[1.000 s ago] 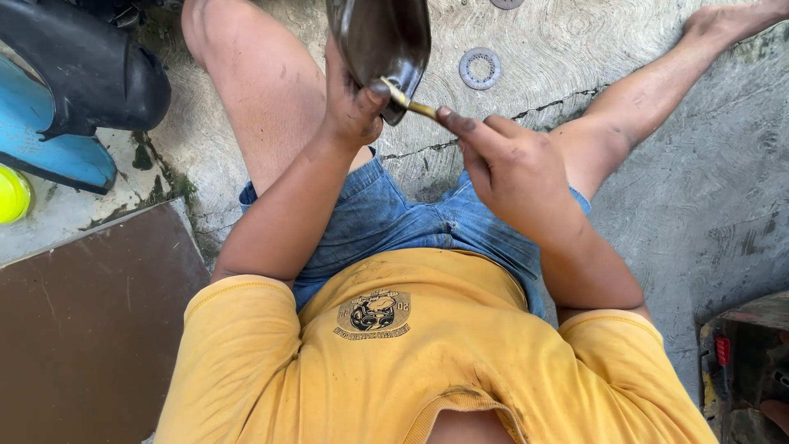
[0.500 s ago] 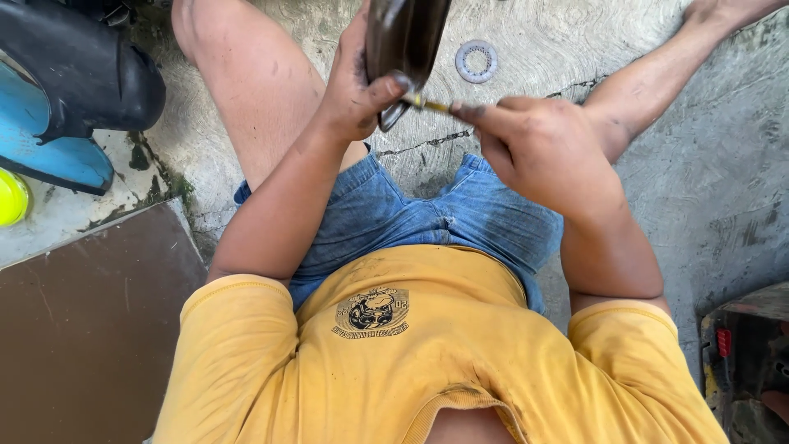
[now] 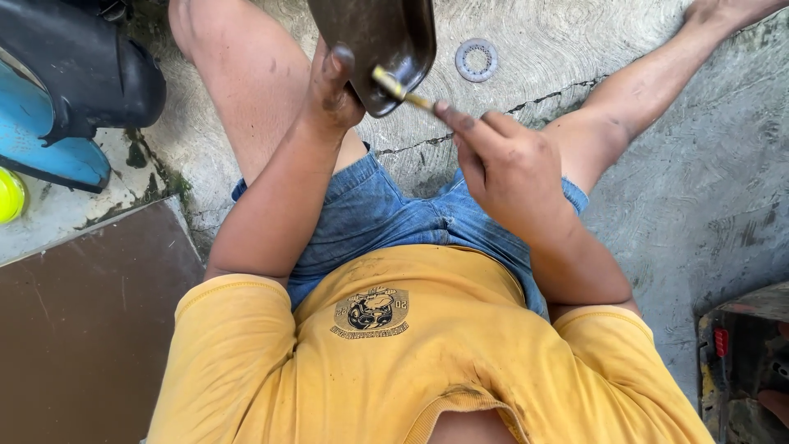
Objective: Applying a layer of sealant to the edges of a metal motorcycle component using a small applicator stick.
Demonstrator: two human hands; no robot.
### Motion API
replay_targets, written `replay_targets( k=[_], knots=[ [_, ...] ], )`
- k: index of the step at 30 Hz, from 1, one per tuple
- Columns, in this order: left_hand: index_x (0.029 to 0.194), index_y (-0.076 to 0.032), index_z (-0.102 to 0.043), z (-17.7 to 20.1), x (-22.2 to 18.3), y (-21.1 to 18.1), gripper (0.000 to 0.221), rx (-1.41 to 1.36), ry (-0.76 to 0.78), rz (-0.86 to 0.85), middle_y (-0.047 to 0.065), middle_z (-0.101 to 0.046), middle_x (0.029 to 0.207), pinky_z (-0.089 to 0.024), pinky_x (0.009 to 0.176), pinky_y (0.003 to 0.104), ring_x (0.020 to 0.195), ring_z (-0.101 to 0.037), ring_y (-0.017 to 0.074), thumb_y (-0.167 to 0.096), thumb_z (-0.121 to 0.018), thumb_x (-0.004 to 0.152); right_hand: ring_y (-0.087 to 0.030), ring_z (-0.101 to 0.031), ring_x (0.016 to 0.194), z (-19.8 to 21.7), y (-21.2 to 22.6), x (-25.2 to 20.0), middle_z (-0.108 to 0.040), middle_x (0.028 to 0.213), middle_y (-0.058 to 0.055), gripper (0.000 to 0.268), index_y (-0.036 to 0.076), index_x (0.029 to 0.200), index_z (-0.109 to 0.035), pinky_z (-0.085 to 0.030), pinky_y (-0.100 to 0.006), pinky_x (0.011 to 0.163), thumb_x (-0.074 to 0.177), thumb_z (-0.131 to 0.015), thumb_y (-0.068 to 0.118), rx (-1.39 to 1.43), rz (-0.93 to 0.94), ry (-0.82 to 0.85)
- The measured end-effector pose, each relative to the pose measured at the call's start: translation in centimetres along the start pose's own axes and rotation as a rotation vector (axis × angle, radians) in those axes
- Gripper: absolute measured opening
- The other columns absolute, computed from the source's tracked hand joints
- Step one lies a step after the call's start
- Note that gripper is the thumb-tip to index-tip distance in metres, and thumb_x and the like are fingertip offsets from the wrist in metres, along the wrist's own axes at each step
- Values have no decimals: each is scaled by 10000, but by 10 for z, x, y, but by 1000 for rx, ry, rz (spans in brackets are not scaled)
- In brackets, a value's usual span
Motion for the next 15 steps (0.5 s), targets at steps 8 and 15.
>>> replay_targets(
  k=[8,15],
  knots=[
    [1471,-239,-561,24,-11,24,610,-250,-137,93,42,-635,1409,-523,1181,479,1281,-624,247,-605,-690,1001,-133,-388,546,-14,-9,12,-570,781,-42,396,9,1358,-686,-325,-299,482,977,-691,-98,129,4,-82],
    [1347,-187,-633,27,-8,17,539,-371,-340,28,16,-703,1234,-566,983,376,1083,-676,162,-604,-620,1005,-128,-368,561,-31,-11,15,-532,782,-43,410,-1,1343,-671,-335,-282,499,949,-681,-115,288,-18,-121]
  ],
)
Point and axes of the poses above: each hand's wrist, its own x-axis towards the middle knuckle, its own z-axis out of the back of the hand, y = z × x, the point moved 10 cm from there along x, towards the middle knuckle
